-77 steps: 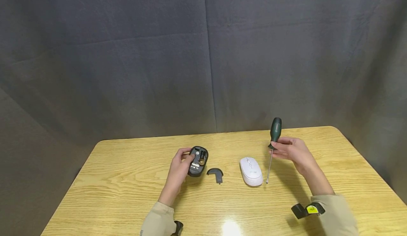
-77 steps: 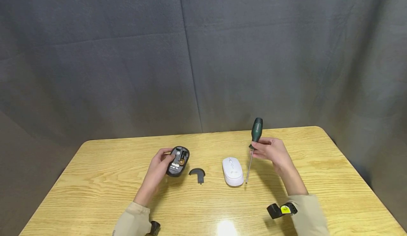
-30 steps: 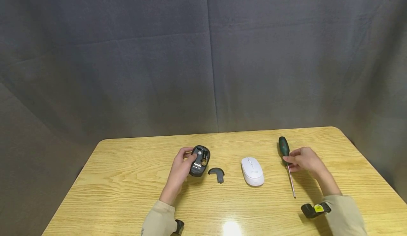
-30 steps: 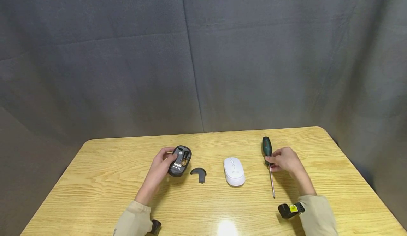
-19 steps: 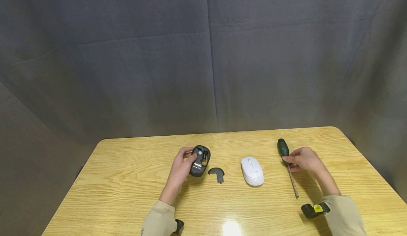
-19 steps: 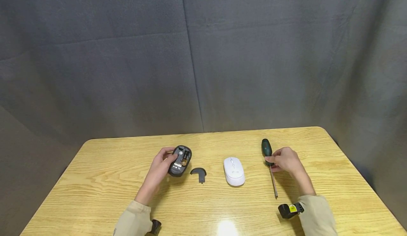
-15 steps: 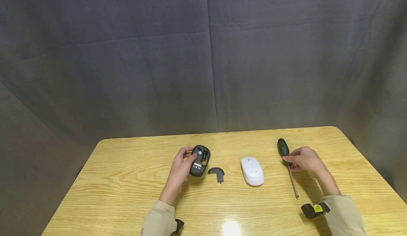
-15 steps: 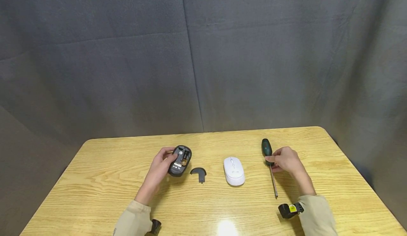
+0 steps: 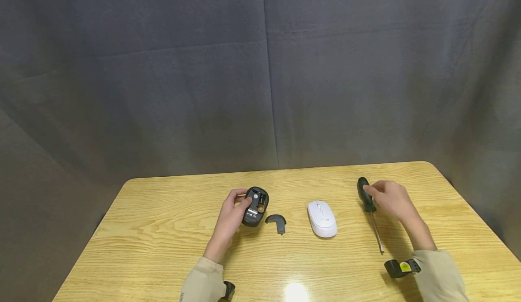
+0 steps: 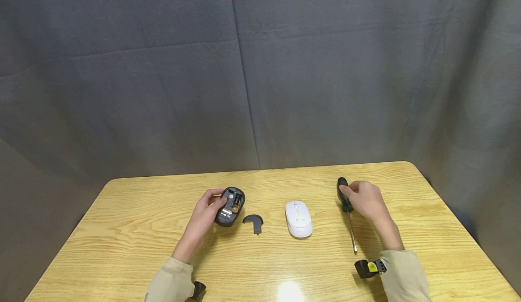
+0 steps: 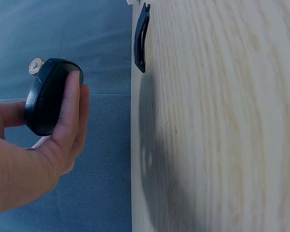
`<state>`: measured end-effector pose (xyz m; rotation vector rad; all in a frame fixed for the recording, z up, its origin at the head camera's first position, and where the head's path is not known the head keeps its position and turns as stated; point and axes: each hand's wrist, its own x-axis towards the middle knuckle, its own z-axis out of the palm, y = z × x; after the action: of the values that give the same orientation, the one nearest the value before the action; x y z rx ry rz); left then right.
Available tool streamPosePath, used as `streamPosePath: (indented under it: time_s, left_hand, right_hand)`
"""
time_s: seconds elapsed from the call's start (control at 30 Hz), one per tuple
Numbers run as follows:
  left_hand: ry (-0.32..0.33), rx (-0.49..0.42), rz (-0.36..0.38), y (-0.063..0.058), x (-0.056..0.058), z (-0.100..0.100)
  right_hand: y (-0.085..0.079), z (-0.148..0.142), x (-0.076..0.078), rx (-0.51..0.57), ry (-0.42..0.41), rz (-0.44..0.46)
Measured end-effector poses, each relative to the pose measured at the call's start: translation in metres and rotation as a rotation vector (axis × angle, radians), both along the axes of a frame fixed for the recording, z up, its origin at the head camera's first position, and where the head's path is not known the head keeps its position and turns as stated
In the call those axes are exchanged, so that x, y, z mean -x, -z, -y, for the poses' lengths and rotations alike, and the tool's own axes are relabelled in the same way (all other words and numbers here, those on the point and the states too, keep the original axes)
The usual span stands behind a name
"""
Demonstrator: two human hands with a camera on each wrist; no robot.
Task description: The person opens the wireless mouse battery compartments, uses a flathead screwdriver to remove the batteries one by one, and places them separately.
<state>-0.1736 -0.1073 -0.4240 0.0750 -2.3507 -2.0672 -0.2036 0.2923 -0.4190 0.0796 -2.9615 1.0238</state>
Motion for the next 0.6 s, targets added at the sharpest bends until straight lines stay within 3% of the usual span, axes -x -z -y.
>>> streamPosePath:
  time_s: [0.27,0.6]
  left_hand:
    - [-0.003,0.003,0.002,0.0,0.0,-0.001]
    - [0.006,0.018,-0.012,-0.001,0.001,-0.005]
  right_hand:
    - [-0.021,0.02,-0.006,-0.001,0.006,-0.162]
    - [-0.054,0.075,-0.022,0.079,-0.043,-0.358]
